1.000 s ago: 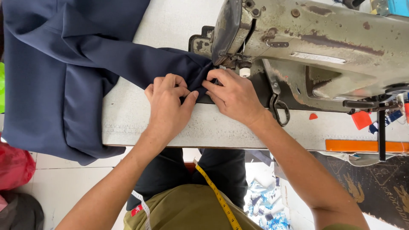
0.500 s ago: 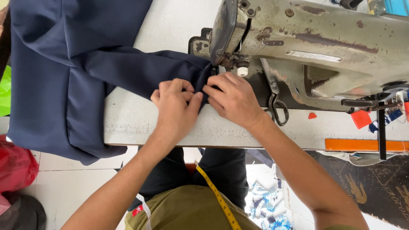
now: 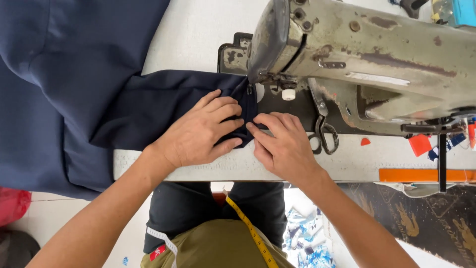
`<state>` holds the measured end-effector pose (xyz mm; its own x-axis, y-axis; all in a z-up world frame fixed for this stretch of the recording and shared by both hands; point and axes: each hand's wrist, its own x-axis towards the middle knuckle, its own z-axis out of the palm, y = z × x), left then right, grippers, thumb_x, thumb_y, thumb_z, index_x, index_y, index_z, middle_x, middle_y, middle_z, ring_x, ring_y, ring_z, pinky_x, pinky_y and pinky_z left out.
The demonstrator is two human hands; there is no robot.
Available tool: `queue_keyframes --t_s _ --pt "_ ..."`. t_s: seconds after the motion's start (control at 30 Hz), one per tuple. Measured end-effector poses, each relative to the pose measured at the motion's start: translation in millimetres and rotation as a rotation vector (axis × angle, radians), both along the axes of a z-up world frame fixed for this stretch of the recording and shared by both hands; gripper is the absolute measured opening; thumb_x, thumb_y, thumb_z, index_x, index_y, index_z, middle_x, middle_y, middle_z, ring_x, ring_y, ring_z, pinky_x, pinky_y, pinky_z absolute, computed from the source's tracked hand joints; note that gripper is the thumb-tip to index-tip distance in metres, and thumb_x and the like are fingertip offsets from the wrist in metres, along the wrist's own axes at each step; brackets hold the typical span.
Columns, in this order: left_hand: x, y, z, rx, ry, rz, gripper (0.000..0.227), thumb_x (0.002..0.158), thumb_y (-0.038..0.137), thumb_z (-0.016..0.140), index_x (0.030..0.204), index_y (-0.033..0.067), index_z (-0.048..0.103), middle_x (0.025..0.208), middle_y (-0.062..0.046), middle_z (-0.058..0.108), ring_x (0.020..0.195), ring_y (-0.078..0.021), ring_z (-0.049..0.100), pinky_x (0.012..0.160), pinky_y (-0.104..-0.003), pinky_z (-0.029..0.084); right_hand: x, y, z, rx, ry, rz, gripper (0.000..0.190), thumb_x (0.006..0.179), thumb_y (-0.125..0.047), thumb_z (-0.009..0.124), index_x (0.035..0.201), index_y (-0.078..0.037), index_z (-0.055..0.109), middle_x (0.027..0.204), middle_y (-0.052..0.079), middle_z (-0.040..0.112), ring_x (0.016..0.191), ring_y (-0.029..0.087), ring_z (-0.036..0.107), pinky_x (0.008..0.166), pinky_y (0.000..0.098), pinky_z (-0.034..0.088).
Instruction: Performing final touches on trousers by measuring the hem and trimming loose threads near a sewing machine.
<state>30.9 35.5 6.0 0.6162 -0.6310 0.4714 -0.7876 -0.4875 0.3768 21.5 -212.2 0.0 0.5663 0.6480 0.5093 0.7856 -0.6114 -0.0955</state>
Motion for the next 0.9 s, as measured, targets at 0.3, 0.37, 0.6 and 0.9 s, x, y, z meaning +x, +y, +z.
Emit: queue_keyframes --t_s 0.3,0.37,0.6,0.9 --pt "30 -3 -12 0.031 -0.101 0.036 0.027 0.100 0.033 0.063 0.098 0.0074 0.071 0.113 -0.008 0.063 0.128 -0.0281 0.054 0.118 -0.056 0.031 23 2 -4 -0.031 -0.089 -0.035 0.032 0.091 -0.022 0.060 0.118 -0.011 0.073 0.124 0.007 0.062 0.106 0.026 0.060 0.092 0.0428 0.046" --pt "35 -4 -13 0.043 -0.109 0.043 0.027 0.100 0.034 0.063 0.097 0.0082 0.071 0.112 -0.007 0.063 0.128 -0.0272 0.054 0.118 -0.056 0.031 25 1 -4 -0.029 -0.078 -0.039 0.034 0.090 -0.023 0.060 0.119 -0.011 0.073 0.126 0.007 0.062 0.107 0.026 0.060 0.091 0.0417 0.045" --pt "52 -3 -18 0.060 -0.125 0.058 0.024 0.097 0.033 0.064 0.094 0.0106 0.071 0.110 -0.006 0.062 0.128 -0.0261 0.053 0.121 -0.061 0.023 30 3 -7 -0.018 -0.049 -0.071 0.040 0.085 -0.027 0.064 0.122 -0.011 0.072 0.130 0.005 0.063 0.109 0.028 0.060 0.088 0.0413 0.043" --pt "62 5 10 -0.038 -0.120 -0.058 0.038 0.098 0.035 0.067 0.108 0.0001 0.079 0.134 -0.020 0.059 0.138 -0.0425 0.046 0.121 -0.070 0.016 17 -32 43 0.168 -0.133 -0.062 0.026 0.091 -0.008 0.080 0.117 -0.005 0.078 0.117 0.015 0.071 0.105 0.028 0.071 0.090 0.0376 0.063"
